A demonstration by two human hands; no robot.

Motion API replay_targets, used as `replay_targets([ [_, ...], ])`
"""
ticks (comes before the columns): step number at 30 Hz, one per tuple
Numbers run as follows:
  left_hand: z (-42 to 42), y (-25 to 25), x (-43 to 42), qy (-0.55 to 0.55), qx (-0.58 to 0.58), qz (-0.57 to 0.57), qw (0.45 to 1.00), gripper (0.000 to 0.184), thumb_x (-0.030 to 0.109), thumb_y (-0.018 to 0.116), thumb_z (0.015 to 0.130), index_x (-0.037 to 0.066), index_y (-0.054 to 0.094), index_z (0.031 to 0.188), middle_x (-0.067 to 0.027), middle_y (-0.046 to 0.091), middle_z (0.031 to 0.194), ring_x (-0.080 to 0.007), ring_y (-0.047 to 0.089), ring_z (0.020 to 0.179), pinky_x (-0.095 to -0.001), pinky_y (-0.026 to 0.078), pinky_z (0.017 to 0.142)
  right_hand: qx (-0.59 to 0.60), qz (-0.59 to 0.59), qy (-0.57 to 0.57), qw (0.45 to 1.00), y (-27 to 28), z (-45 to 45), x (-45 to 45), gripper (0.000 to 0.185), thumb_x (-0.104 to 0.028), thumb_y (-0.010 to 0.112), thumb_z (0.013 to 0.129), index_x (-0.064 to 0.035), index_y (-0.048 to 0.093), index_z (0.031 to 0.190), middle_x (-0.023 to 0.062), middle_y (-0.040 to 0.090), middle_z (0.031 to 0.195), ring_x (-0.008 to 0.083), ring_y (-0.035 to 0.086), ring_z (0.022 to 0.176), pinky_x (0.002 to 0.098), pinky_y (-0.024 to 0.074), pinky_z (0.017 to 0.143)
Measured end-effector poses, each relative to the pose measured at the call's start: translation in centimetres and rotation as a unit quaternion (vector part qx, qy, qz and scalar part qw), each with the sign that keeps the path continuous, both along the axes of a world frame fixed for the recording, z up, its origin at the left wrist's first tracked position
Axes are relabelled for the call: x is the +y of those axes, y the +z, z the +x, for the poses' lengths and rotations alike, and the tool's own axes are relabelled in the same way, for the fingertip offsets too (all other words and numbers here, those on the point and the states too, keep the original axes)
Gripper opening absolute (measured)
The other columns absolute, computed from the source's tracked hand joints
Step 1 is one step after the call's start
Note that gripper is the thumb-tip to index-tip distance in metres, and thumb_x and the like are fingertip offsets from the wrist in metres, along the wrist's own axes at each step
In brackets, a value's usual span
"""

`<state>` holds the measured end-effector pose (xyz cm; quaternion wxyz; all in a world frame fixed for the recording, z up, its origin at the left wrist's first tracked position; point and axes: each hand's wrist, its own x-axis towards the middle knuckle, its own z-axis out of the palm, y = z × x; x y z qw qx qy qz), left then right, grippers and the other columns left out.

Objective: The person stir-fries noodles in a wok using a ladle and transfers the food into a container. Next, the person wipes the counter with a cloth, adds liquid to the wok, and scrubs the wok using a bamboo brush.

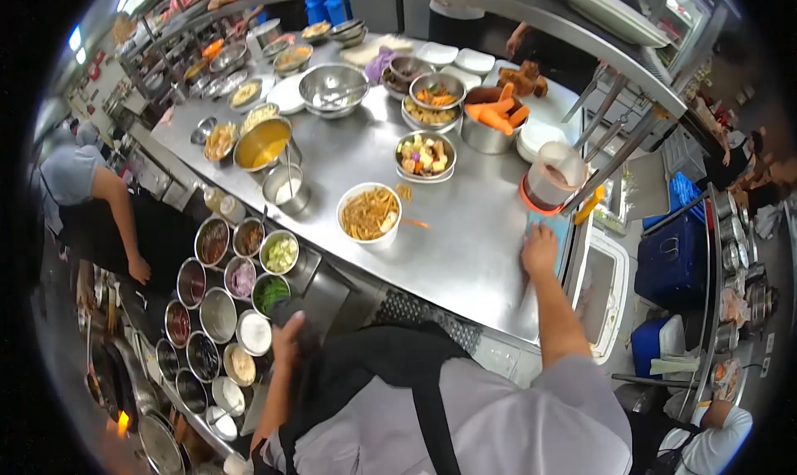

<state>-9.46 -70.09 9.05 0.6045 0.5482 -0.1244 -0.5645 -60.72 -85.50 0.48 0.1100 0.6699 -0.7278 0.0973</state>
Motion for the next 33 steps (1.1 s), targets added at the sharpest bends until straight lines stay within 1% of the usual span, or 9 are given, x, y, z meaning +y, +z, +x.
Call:
replay_targets([
  [5,-3.0,-1.1,-5.9,-0.074,0.026,-0.062,0.995,0.026,0.005,0.063,0.083,0.006,0.049,0.105,-0.0085,0.058,0.081,-0.0207,0.060,0.064,-0.0368,0.054,0.055,-0.108,0.050,0.004,0.993,1.7,4.7,1.2,0.026,-0.012,0.062,0.083,0.0007,0.065,0.106,0.0171,0.065,0.109,0.0325,0.060,0.103,0.0375,0.0467,0.089],
  [7,-3.5,-0.5,-7.3,-0.067,0.029,-0.064,0.995,0.032,0.004,0.063,0.083,0.007,0.047,0.110,-0.0082,0.058,0.084,-0.0206,0.060,0.065,-0.0369,0.054,0.054,-0.454,-0.033,-0.070,0.888,1.8,6.1,-0.7,0.020,-0.011,0.061,0.085,0.0003,0.068,0.101,0.0136,0.068,0.095,0.0232,0.064,0.091,0.0320,0.0479,0.082],
  [9,-4.0,-1.1,-8.5,-0.052,0.044,-0.081,0.994,0.049,0.003,0.064,0.082,0.010,0.039,0.123,-0.0076,0.056,0.093,-0.0203,0.060,0.069,-0.0355,0.054,0.052,-0.538,-0.098,-0.029,0.837,1.5,8.4,-2.9,0.022,-0.014,0.060,0.087,0.0004,0.067,0.104,0.0119,0.068,0.091,0.0168,0.062,0.084,0.0285,0.0475,0.079],
  [18,-5.7,-0.4,-12.5,-0.018,-0.029,-0.026,0.999,0.018,0.012,0.062,0.085,0.005,0.050,0.097,-0.0074,0.057,0.077,-0.0193,0.058,0.060,-0.0341,0.053,0.054,-0.329,0.030,0.336,0.882,1.4,19.4,-8.2,0.031,-0.011,0.063,0.082,-0.0063,0.065,0.113,0.0126,0.063,0.113,0.0322,0.057,0.104,0.0380,0.0457,0.089],
  [20,-5.9,-0.5,-12.6,-0.030,-0.034,-0.028,0.999,0.017,0.013,0.062,0.086,0.005,0.051,0.096,-0.0074,0.057,0.077,-0.0192,0.058,0.060,-0.0342,0.053,0.054,-0.126,0.130,0.380,0.907,1.2,20.1,-7.4,0.032,-0.011,0.059,0.082,-0.0145,0.067,0.112,0.0078,0.056,0.128,0.0326,0.045,0.119,0.0420,0.0408,0.095],
  [24,-5.8,-2.3,-12.1,0.009,-0.067,-0.018,0.998,0.016,0.014,0.063,0.086,0.005,0.052,0.094,-0.0077,0.059,0.076,-0.0194,0.059,0.061,-0.0341,0.053,0.054,-0.148,0.158,0.403,0.889,1.7,17.5,-6.2,0.025,-0.010,0.058,0.075,-0.0125,0.068,0.098,0.0045,0.059,0.110,0.0287,0.049,0.108,0.0395,0.0422,0.090],
  [29,-4.8,-2.4,-11.1,-0.027,-0.052,0.058,0.997,0.018,0.018,0.064,0.086,0.006,0.055,0.097,-0.0063,0.060,0.077,-0.0178,0.059,0.062,-0.0326,0.052,0.055,-0.108,0.159,0.323,0.927,2.7,4.2,-3.0,0.023,-0.009,0.060,0.065,-0.0075,0.068,0.086,0.0103,0.061,0.079,0.0316,0.059,0.082,0.0413,0.0481,0.077],
  [30,-4.0,-3.1,-10.5,-0.046,-0.049,0.053,0.996,0.019,0.019,0.064,0.086,0.006,0.056,0.098,-0.0059,0.060,0.077,-0.0174,0.059,0.062,-0.0319,0.052,0.055,-0.108,0.240,0.258,0.930,4.5,0.5,-1.9,0.022,-0.007,0.064,0.067,-0.0054,0.067,0.089,0.0151,0.062,0.089,0.0325,0.059,0.087,0.0414,0.0475,0.080],
  [33,-3.9,-4.5,-9.6,0.015,-0.092,0.023,0.995,0.018,0.025,0.066,0.085,0.009,0.057,0.090,-0.0038,0.057,0.067,-0.0177,0.057,0.052,-0.0280,0.044,0.042,-0.208,0.064,0.017,0.976,11.4,-8.8,4.6,0.027,0.000,0.064,0.072,-0.0035,0.068,0.099,0.0176,0.066,0.092,0.0297,0.065,0.088,0.0365,0.0517,0.077],
])
